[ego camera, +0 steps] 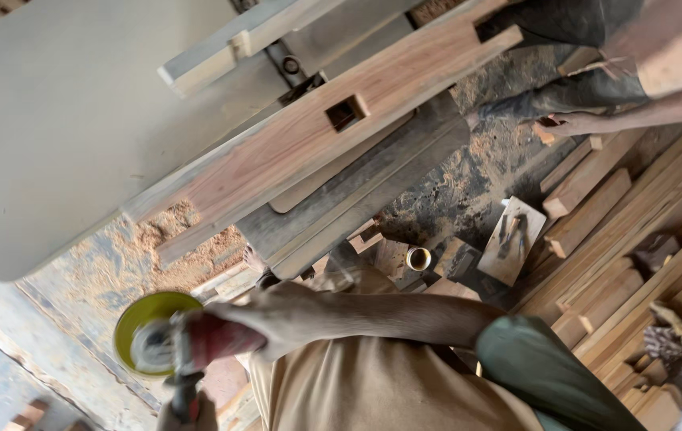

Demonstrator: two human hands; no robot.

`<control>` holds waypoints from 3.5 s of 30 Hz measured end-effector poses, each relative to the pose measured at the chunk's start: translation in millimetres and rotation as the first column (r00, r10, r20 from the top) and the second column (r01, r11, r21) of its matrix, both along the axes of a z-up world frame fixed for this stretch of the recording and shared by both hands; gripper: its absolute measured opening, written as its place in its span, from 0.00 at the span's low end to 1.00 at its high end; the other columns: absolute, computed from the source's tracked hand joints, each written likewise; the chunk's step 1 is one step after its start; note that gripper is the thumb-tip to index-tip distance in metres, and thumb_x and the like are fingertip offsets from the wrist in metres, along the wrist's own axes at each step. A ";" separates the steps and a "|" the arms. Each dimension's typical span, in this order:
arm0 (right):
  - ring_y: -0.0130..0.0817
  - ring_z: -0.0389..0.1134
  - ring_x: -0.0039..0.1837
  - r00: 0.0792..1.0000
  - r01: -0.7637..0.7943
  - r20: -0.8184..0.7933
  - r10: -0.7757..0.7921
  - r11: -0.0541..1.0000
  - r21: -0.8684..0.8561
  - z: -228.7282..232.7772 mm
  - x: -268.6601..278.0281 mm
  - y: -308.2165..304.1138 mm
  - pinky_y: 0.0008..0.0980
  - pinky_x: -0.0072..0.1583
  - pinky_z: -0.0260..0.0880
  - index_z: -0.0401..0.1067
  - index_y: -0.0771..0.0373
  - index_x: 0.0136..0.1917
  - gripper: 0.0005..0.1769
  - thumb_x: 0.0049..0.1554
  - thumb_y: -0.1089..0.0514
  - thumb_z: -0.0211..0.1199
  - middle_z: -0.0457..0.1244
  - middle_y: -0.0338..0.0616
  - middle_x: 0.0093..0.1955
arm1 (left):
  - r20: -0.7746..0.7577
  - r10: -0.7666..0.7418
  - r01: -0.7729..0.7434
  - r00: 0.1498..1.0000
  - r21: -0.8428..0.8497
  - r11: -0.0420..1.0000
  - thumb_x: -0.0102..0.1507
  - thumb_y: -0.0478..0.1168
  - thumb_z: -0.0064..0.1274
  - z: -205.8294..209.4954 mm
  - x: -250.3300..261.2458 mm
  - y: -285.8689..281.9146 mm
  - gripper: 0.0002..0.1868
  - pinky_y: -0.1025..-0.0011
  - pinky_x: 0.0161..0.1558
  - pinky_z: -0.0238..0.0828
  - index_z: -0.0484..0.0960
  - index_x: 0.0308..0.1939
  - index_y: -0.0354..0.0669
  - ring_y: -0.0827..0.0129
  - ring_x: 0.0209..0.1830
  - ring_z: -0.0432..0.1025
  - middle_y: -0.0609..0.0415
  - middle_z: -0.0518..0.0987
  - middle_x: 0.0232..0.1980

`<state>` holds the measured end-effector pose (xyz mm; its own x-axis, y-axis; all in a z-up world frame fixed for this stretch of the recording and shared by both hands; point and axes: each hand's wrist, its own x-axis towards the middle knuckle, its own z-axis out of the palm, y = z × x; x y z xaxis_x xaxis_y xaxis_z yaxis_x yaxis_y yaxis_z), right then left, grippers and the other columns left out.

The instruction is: The person uses an angle grinder with a sanding disc to smooth the surface of a wooden plank. They move the tool back and forth along the length of the wood, generating sawdust, while standing in a workshop environment.

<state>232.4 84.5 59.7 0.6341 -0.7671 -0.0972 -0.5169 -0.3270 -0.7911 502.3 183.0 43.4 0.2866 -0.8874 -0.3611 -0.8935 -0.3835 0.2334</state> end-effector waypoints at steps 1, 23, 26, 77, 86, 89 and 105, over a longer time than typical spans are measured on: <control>0.41 0.71 0.40 0.988 0.149 0.057 -0.142 0.979 -0.138 13.0 -26.9 5.1 0.38 0.42 0.77 0.53 0.61 0.79 0.62 0.40 0.45 0.82 0.68 0.56 0.47 | -0.018 -0.072 0.072 0.997 -0.022 0.997 0.58 0.52 0.62 4.9 -23.8 -16.0 0.13 0.51 0.33 0.74 0.81 0.34 0.49 0.47 0.27 0.77 0.47 0.82 0.29; 0.46 0.75 0.42 0.462 0.867 -0.336 -0.821 0.498 -0.024 -19.7 -413.7 22.4 0.48 0.49 0.82 0.47 0.58 0.79 0.53 0.50 0.46 0.72 0.69 0.57 0.51 | -0.257 -0.880 0.893 0.400 -0.108 0.437 0.62 0.46 0.58 -55.9 -501.0 -250.9 0.14 0.59 0.34 0.79 0.80 0.44 0.41 0.61 0.29 0.79 0.47 0.83 0.32; 0.46 0.76 0.40 0.483 0.864 -0.314 -0.817 0.503 0.017 -24.7 -398.0 19.9 0.48 0.47 0.82 0.45 0.56 0.80 0.53 0.50 0.46 0.70 0.69 0.57 0.53 | -0.300 -0.851 0.885 0.432 -0.042 0.464 0.63 0.46 0.57 -47.0 -479.1 -250.4 0.14 0.57 0.34 0.80 0.80 0.46 0.41 0.58 0.30 0.80 0.46 0.83 0.33; 0.37 0.70 0.34 0.914 -0.325 -0.134 0.383 0.889 0.323 -125.2 235.4 -26.0 0.37 0.36 0.77 0.59 0.62 0.73 0.51 0.48 0.31 0.69 0.69 0.53 0.41 | -0.023 0.219 -0.193 0.976 0.385 0.902 0.53 0.56 0.63 -70.1 208.7 -57.5 0.21 0.49 0.47 0.78 0.88 0.40 0.45 0.44 0.38 0.81 0.38 0.85 0.34; 0.29 0.55 0.25 0.972 -0.049 -0.206 0.112 0.956 0.288 -120.4 118.0 -8.6 0.35 0.26 0.58 0.63 0.71 0.69 0.48 0.55 0.29 0.65 0.70 0.52 0.34 | -0.028 0.132 -0.108 0.991 0.416 0.903 0.52 0.55 0.63 -84.4 176.8 -70.2 0.21 0.51 0.47 0.79 0.88 0.39 0.43 0.46 0.37 0.82 0.38 0.85 0.34; 0.21 0.51 0.23 0.965 0.263 -0.051 -0.258 0.944 0.198 -110.6 57.2 3.1 0.23 0.24 0.55 0.73 0.70 0.46 0.27 0.62 0.40 0.62 0.55 0.44 0.42 | -0.027 0.111 -0.089 0.993 0.424 0.901 0.52 0.54 0.63 -70.9 174.7 -72.3 0.21 0.52 0.47 0.79 0.88 0.39 0.43 0.47 0.37 0.83 0.38 0.86 0.34; 0.27 0.62 0.31 0.851 0.520 0.032 -0.524 0.850 0.080 -110.4 -2.7 34.5 0.32 0.34 0.68 0.72 0.60 0.33 0.24 0.61 0.41 0.67 0.63 0.40 0.31 | 0.058 0.018 -0.042 0.998 0.454 0.890 0.50 0.52 0.64 -39.6 121.1 -73.4 0.21 0.56 0.48 0.81 0.89 0.39 0.41 0.51 0.37 0.85 0.38 0.87 0.33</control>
<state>229.8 119.1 -50.8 0.1475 -0.9794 -0.1376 -0.5553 0.0331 -0.8310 623.4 109.6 3.8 0.3395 -0.6201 -0.7072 -0.8858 -0.4636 -0.0187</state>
